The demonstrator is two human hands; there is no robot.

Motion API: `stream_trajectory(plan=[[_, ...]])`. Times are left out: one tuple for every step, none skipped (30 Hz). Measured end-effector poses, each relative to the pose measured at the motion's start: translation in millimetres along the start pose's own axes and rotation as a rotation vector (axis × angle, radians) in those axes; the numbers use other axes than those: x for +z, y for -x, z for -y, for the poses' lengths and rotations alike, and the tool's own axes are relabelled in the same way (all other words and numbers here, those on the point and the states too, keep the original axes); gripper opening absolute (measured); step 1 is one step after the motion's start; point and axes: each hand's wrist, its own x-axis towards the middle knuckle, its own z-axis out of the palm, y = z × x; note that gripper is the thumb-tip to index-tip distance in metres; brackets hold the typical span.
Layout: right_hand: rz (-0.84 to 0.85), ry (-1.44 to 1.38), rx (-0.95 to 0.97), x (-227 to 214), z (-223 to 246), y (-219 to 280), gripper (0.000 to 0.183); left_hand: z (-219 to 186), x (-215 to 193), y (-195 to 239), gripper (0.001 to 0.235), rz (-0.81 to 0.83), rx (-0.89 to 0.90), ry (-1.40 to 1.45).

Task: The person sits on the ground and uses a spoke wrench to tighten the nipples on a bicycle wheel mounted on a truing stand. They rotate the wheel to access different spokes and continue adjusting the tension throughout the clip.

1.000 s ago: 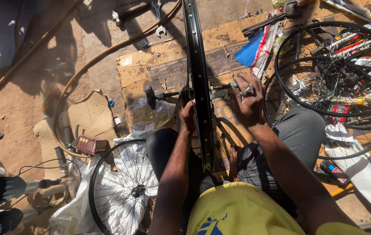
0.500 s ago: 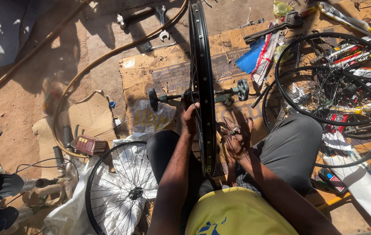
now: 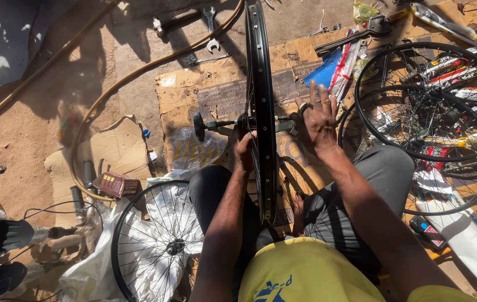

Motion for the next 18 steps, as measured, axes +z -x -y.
stream_trajectory(plan=[[-0.041, 0.045, 0.027, -0.3, 6.0, 25.3, 0.041, -0.3, 3.9, -2.1, 0.051, 0.014, -0.012, -0.001], [-0.091, -0.210, 0.078, -2.7, 19.8, 56.7, 0.077, -0.7, 4.8, -1.8, 0.051, 0.009, 0.002, -0.014], [-0.104, -0.207, 0.087, -4.2, 30.3, 75.1, 0.071, -0.5, 4.9, -2.0, 0.051, 0.004, 0.017, -0.028], [-0.113, -0.211, 0.095, -7.4, 44.2, 90.4, 0.065, -0.7, 2.3, -1.7, 0.052, -0.006, 0.031, -0.045], [-0.122, -0.214, 0.103, -11.8, 55.5, 95.6, 0.060, -0.2, -0.8, -2.9, 0.050, -0.014, 0.043, -0.054], [-0.128, -0.213, 0.113, -19.6, 64.5, 96.1, 0.055, 3.3, -2.5, -2.9, 0.049, -0.021, 0.051, -0.060], [-0.135, -0.213, 0.123, -28.0, 67.5, 86.4, 0.050, 7.1, -4.8, -4.1, 0.048, -0.028, 0.059, -0.067], [-0.132, -0.215, 0.128, -37.5, 72.4, 76.2, 0.046, 11.9, -7.6, -3.5, 0.043, -0.016, 0.024, -0.058], [-0.328, -0.300, -0.037, -46.6, 67.9, 59.2, 0.035, 16.1, -11.0, -2.2, 0.041, -0.004, -0.012, -0.050], [-0.397, -0.295, -0.041, -48.1, 60.5, 32.0, 0.031, 19.0, -13.5, -2.2, 0.042, 0.014, -0.044, -0.042], [-0.400, -0.338, -0.065, -52.0, 49.6, 11.5, 0.036, 21.0, -15.5, 0.1, 0.041, -0.015, -0.083, -0.056], [-0.337, -0.352, -0.034, -49.9, 35.5, -14.3, 0.039, 20.5, -14.7, -3.6, 0.040, -0.037, -0.113, -0.070], [-0.270, -0.355, 0.023, -45.6, 20.2, -35.4, 0.042, 19.4, -12.6, -6.8, 0.039, -0.059, -0.142, -0.084], [-0.198, -0.359, 0.080, -38.2, 5.8, -48.9, 0.045, 19.1, -10.1, -7.0, 0.039, -0.029, -0.138, -0.051], [-0.155, -0.280, 0.056, -28.0, -6.3, -55.9, 0.045, 18.2, -7.8, -7.1, 0.039, 0.001, -0.134, -0.018], [-0.110, -0.207, 0.026, -14.8, -13.8, -58.3, 0.045, 15.7, -6.9, -7.7, 0.039, 0.023, -0.125, 0.015], [-0.065, -0.133, -0.004, -1.1, -17.5, -54.7, 0.045, 13.3, -5.7, -9.0, 0.038, 0.008, -0.094, 0.015], [-0.105, -0.027, -0.030, 10.8, -16.0, -41.9, 0.043, 11.9, -5.4, -6.5, 0.040, -0.014, -0.067, 0.014]])
